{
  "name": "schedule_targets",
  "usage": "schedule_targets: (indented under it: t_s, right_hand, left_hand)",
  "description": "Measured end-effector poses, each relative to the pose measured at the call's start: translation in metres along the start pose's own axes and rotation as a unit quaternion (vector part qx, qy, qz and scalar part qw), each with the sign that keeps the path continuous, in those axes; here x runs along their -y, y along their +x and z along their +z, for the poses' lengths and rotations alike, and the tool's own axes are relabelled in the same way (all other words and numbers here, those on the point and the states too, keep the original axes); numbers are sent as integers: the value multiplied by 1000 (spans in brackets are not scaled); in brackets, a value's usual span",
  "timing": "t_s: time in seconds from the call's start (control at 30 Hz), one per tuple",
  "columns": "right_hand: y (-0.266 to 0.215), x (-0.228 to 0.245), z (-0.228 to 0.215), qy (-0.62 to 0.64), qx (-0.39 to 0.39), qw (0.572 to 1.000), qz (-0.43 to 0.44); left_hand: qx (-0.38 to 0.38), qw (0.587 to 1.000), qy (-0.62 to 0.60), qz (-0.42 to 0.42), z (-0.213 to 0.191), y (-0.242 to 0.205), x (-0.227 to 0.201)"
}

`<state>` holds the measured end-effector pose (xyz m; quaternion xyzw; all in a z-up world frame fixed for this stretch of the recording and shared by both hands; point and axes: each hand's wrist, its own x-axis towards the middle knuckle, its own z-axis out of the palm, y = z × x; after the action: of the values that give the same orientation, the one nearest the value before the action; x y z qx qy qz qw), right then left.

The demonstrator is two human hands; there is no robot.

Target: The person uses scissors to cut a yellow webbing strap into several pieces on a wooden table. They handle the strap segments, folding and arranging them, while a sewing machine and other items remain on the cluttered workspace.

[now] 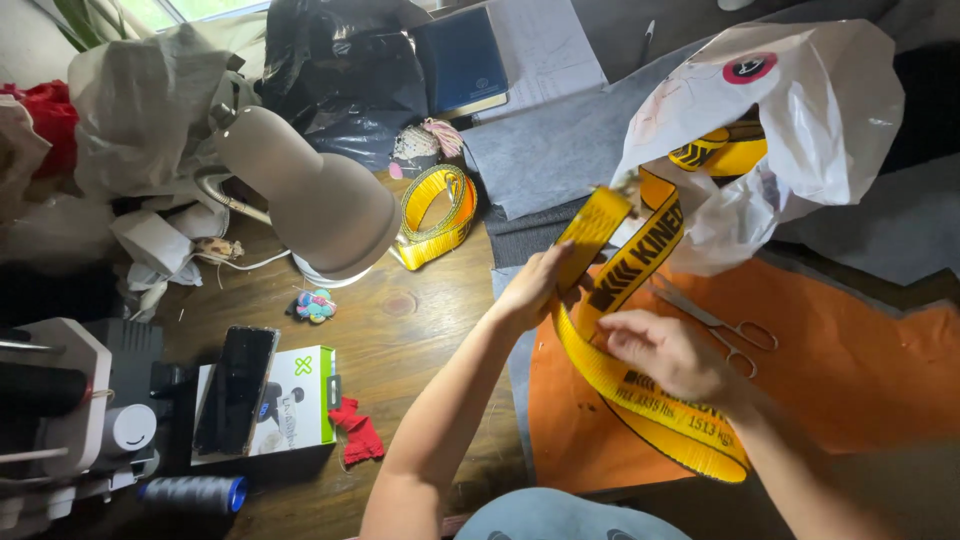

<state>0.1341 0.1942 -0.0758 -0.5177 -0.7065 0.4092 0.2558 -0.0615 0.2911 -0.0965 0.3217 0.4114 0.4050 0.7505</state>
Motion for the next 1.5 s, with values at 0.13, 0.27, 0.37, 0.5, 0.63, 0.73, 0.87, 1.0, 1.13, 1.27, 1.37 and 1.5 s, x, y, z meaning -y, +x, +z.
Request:
schedule_targets:
  t_s: [0.13,0.27,0.37,0.5,0.63,0.73,0.87,1.0,1.13,1.27,1.37,1.5]
  right_hand:
    - [34,-86,4,292,-178,918,202]
    - [71,-66,-1,455,-242,816,263]
    - [108,-133,11,521,-229,783,250]
    - [71,-59,41,584,-150,786,138]
    - [18,-13,91,521,-48,852,21]
    - [-21,-5,158,450,45,890,61]
    - [-45,67,176,326,239,914,-32]
    - [-46,27,155,144,290,946,14]
    - [-13,-12,86,583,320,736,125]
    - [39,-18,31,733,-87,674,31]
    - [88,-73,24,713,-197,656,155]
    - [59,7,65,645,-136,748,77]
  left_hand:
    - [-7,998,49,36,-32,-81,6]
    - [1,999,44,30,-85,-139,46]
    - [-49,990,119,55,-117,-154,64]
    - [-167,929,316,98,-158,-160,73]
    - [-292,837,454,91,-186,-169,62]
    - [-259,805,502,183,-159,-155,41]
    - [124,915,381,43,-86,-119,15]
    - [163,894,416,-31,-17,-134,4]
    - [225,752,595,171,-25,-203,-24]
    - [278,592,747,121,-59,-272,-23]
    - [201,592,780,24,-106,-296,3]
    - [173,665,706,-171,-116,-285,-19]
